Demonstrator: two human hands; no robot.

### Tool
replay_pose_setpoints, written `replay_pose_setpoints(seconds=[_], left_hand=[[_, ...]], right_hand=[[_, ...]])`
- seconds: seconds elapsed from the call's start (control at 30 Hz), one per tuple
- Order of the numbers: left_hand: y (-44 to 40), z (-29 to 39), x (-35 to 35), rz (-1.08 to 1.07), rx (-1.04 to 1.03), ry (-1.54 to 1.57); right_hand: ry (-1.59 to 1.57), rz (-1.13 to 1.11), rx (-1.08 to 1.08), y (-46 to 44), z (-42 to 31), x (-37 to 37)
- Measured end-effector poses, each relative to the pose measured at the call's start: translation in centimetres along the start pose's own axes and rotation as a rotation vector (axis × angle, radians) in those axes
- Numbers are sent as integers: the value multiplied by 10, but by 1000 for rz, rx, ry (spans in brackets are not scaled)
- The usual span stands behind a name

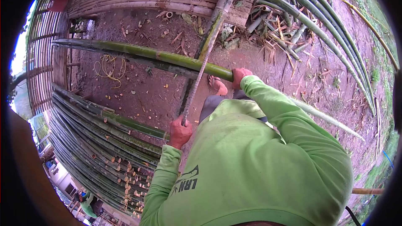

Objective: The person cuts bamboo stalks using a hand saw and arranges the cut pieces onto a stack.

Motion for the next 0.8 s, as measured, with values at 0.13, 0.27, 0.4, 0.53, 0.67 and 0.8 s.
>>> replay_pose_setpoints(seconds=[0.13, 0.27, 0.4, 0.53, 0.67, 0.8], left_hand=[[0, -14, -12, -25, 5, -23], [2, -10, -13, 16, 23, 33], [18, -1, -8, 10, 59, 56], [7, 4, -5, -20, 112, 73], [-46, 19, -22, 1, 39, 89], [-35, 21, -45, 1, -6, 86]], right_hand=[[-29, 49, -2, -4, 3, -3], [17, -29, -31, -4, 4, -5], [38, -14, -1, 0, 1, -2], [8, 33, -11, -7, 5, -4], [-30, -6, -4, 2, 18, 0], [-26, 46, -25, 12, 49, -5]])
Point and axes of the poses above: each hand's wrist, its own y-axis away from the middle knuckle, its own x-axis out of the back of the hand, z = x × y, the point moved 8 cm from there along -y, towards the middle knuckle, and after that the axes turned 4 degrees about -x, right-handed, at the moved point
